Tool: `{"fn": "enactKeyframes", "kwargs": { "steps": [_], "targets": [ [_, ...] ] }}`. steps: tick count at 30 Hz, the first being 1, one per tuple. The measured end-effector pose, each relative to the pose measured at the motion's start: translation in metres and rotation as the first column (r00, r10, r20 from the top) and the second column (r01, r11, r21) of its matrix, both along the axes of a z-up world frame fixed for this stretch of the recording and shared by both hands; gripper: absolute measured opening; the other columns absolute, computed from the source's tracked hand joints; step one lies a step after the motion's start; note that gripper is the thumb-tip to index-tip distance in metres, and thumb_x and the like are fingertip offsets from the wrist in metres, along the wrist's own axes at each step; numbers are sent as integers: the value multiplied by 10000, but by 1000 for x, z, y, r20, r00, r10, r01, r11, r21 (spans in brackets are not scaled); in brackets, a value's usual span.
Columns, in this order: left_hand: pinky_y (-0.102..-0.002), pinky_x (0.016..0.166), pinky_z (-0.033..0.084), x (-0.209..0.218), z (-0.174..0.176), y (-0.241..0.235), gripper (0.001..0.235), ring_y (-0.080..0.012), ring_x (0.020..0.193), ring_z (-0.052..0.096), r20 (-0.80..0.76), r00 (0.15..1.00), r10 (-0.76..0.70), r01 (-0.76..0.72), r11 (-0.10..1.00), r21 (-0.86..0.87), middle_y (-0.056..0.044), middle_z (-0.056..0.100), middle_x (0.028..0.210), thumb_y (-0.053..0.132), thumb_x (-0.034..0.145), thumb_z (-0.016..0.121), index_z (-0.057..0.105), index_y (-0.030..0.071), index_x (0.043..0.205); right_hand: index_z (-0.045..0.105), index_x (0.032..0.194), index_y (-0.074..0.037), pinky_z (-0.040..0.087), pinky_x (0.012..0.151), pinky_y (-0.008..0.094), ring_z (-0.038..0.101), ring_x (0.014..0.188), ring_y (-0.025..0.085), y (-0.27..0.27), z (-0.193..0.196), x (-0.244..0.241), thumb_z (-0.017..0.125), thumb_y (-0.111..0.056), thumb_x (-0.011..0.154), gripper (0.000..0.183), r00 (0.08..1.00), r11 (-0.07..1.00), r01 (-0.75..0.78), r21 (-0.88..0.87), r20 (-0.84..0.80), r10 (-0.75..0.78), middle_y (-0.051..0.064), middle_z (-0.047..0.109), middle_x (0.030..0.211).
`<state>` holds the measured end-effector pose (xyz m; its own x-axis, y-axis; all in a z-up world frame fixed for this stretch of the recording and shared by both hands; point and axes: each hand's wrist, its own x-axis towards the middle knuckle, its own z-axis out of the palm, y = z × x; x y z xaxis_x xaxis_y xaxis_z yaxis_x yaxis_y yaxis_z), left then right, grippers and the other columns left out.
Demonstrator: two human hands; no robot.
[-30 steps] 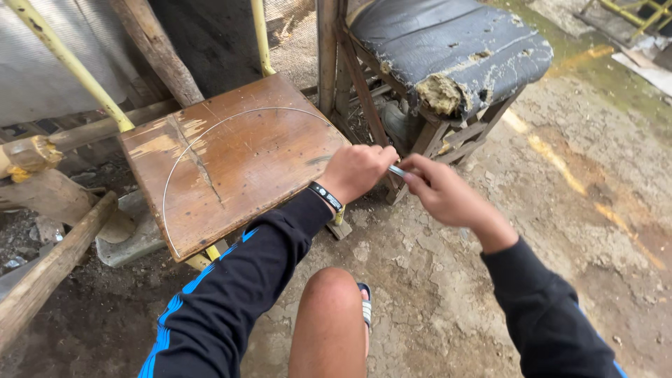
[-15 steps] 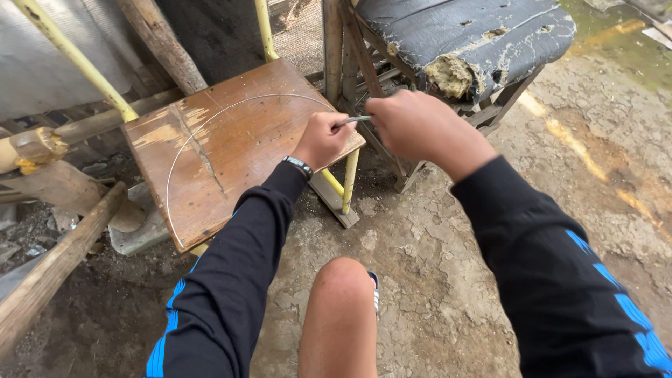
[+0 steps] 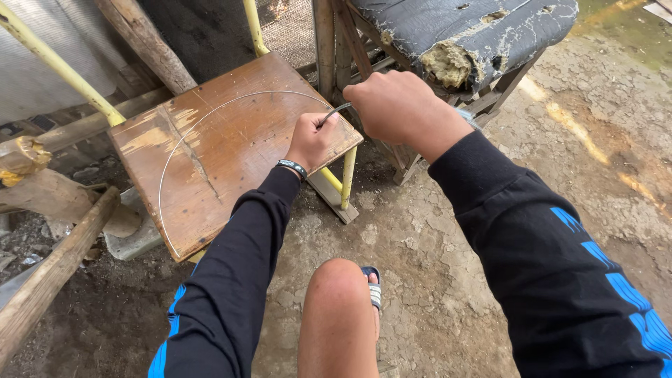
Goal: The person cuts lengths of metal wire from a coil using pliers, then bends the cut pieces into curved shapes using a wooden stool as a guide. The finished curved pieces are placed on the ground.
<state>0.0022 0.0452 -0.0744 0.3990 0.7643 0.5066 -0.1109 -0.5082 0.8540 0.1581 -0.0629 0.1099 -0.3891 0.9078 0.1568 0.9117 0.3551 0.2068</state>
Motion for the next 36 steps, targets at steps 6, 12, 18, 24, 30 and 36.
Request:
{"fn": "enactKeyframes", "kwargs": {
  "steps": [6, 12, 18, 24, 30, 36],
  "targets": [
    [-307, 505, 287, -2, -7, 17, 427, -32, 593, 340, -57, 996, 65, -60, 995, 77, 69, 380, 611, 212, 1050, 588, 491, 11, 686, 703, 951, -78, 564, 610, 473, 718, 703, 359, 7, -6, 7, 625, -77, 883, 104, 999, 999, -21, 28, -37, 22, 156, 709, 745],
    [-313, 498, 295, 4, -22, 6, 403, -36, 578, 350, -94, 991, 100, -97, 995, 34, 50, 372, 581, 204, 1025, 607, 491, 23, 684, 718, 948, -105, 572, 639, 482, 725, 754, 370, 17, -27, 0, 686, -104, 835, 118, 999, 1000, -25, -1, -34, 25, 143, 723, 782],
    [-271, 623, 482, -16, 29, -3, 179, -35, 680, 550, -164, 986, -17, 56, 971, 232, 42, 594, 729, 134, 898, 718, 604, 5, 849, 746, 924, -115, 581, 638, 466, 735, 762, 353, 21, -25, -2, 696, -84, 830, 111, 997, 997, -71, 18, -14, 71, 126, 728, 796],
    [-299, 586, 466, 4, 52, -2, 133, -114, 640, 517, -248, 968, -38, 111, 951, 290, -70, 604, 678, 61, 872, 736, 645, -36, 884, 769, 885, -133, 583, 628, 457, 735, 742, 344, 23, -26, -12, 718, -59, 787, 133, 995, 995, -97, 21, 0, 97, 125, 736, 788],
    [-357, 518, 474, 19, 49, 10, 228, -179, 504, 620, -325, 937, 124, 2, 932, 361, -145, 645, 610, 69, 921, 655, 633, -27, 715, 760, 869, -77, 595, 624, 417, 748, 739, 305, 20, -10, -9, 715, -36, 831, 72, 992, 997, -60, 44, 110, 55, 128, 735, 801],
    [-368, 496, 433, 13, 43, 26, 326, -188, 465, 561, -323, 933, 159, -31, 929, 368, -173, 571, 580, 158, 975, 660, 613, -38, 719, 749, 936, -98, 584, 634, 443, 739, 728, 326, 25, -8, -10, 701, -62, 846, 108, 997, 997, -61, 40, 54, 59, 139, 735, 803]
  ]
}}
